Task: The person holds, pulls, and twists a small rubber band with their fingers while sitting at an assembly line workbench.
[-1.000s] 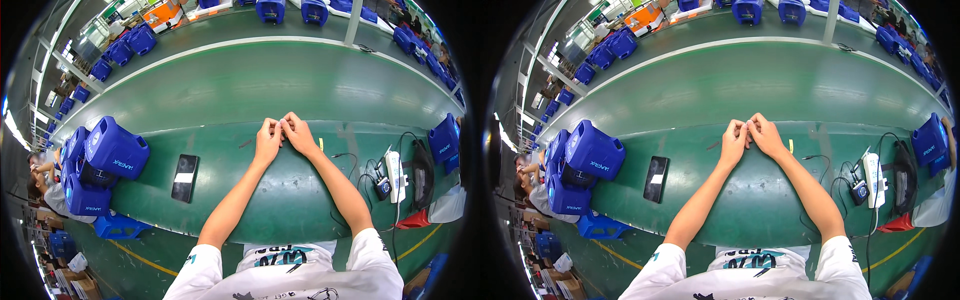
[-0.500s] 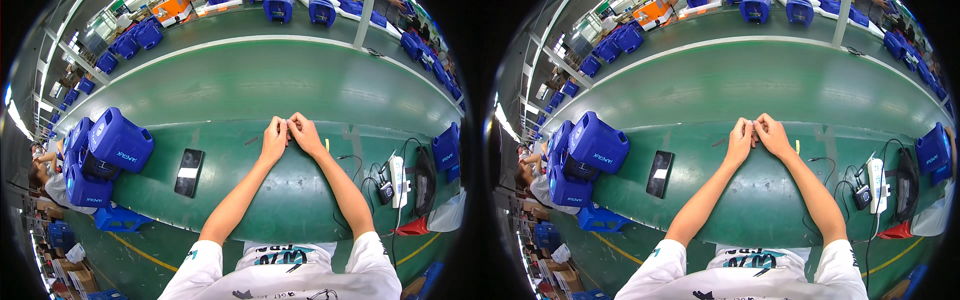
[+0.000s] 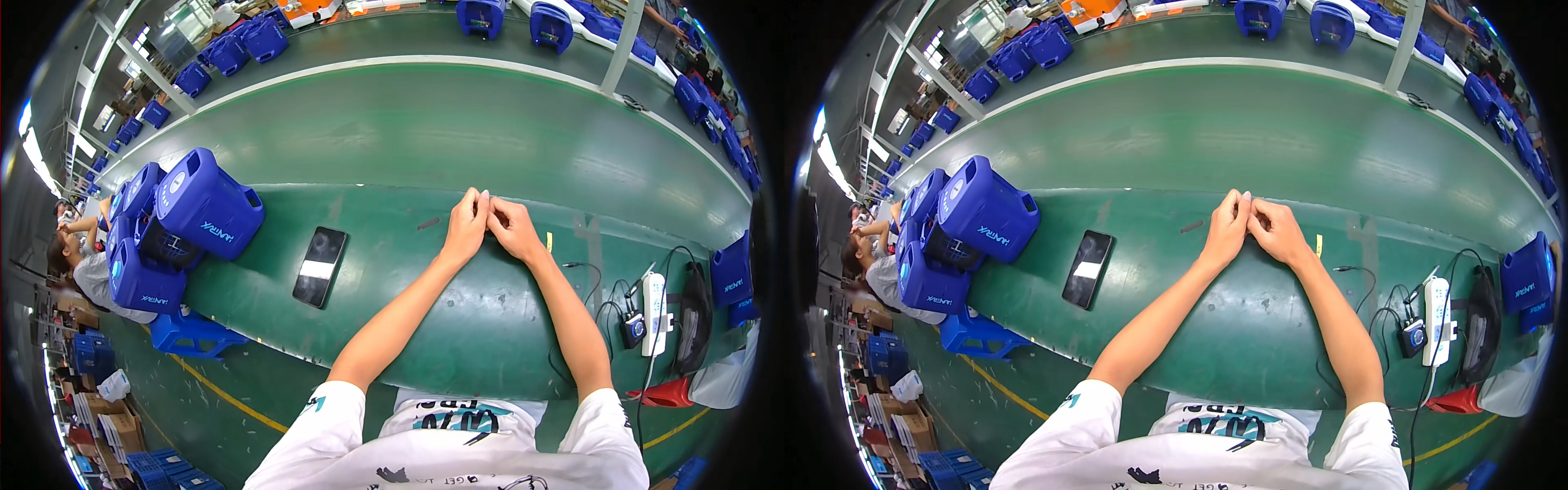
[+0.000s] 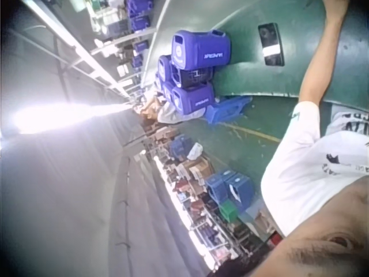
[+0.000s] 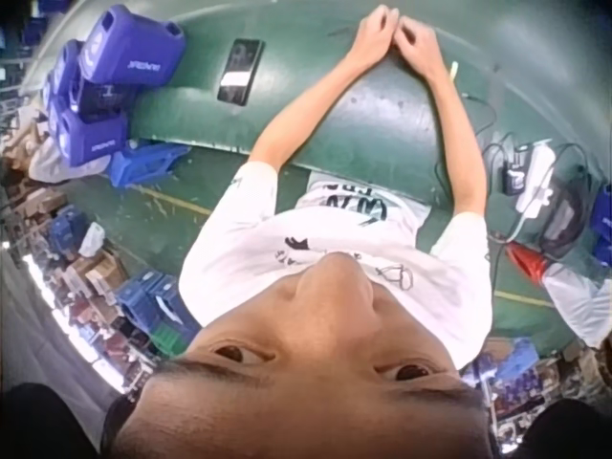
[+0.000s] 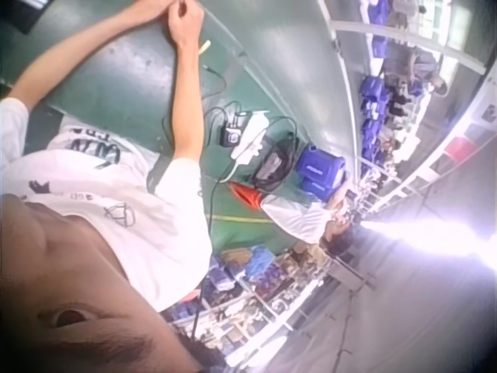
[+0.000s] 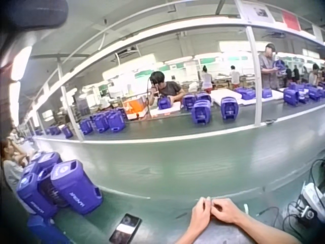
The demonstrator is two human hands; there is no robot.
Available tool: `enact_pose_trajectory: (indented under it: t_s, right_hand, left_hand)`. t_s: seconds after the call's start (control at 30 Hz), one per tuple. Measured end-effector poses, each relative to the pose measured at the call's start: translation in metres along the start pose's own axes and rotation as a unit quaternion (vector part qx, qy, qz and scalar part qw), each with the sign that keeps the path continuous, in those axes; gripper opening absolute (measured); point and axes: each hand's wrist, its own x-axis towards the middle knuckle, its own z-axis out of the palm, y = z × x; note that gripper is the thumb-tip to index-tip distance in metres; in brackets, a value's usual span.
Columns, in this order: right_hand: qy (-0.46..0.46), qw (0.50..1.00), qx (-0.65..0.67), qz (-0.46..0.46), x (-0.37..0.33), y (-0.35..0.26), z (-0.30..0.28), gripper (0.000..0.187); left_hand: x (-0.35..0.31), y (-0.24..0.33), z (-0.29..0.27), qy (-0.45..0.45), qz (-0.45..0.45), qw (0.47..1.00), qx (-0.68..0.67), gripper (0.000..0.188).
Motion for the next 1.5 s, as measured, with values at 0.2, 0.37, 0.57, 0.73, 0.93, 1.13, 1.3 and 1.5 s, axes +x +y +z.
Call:
enact_pose_trajectory:
  t_s: [0.2,0.37,0.57,0.73,0.93,1.13,1.3,1.5]
  right_hand:
    - [-0.005,0.999,-0.033,-0.036,-0.001,-0.007,-0.001,0.020]
    - [-0.004,0.998,-0.042,-0.043,-0.003,-0.010,-0.002,0.019]
    - [-0.007,0.998,-0.045,-0.045,-0.003,-0.011,-0.003,0.018]
    - [-0.006,0.998,-0.042,-0.051,-0.003,-0.011,-0.003,0.017]
    - [-0.006,0.998,-0.043,-0.055,-0.002,-0.011,-0.001,0.017]
    - [-0.002,0.997,-0.047,-0.059,-0.001,-0.012,-0.002,0.017]
    - [0.001,0.998,-0.044,-0.054,-0.002,-0.013,-0.001,0.017]
    - [0.004,0.997,-0.047,-0.066,-0.001,-0.012,-0.001,0.017]
  left_hand:
    - [0.000,-0.001,-0.001,0.010,0.018,1.000,0.013,0.035]
    - [0.001,-0.003,0.001,0.015,0.021,0.999,0.028,0.030]
    - [0.000,-0.001,0.001,0.014,0.012,1.000,0.014,0.029]
    - [0.000,0.000,0.000,0.010,0.003,1.000,0.019,0.029]
    - [0.001,-0.003,-0.001,0.008,-0.001,1.000,0.012,0.030]
    - [0.001,-0.002,0.000,0.003,-0.009,1.000,0.007,0.031]
    - [0.001,0.003,0.000,0.009,0.010,1.000,0.023,0.033]
    - [0.000,0.006,0.000,0.008,0.004,1.000,0.015,0.037]
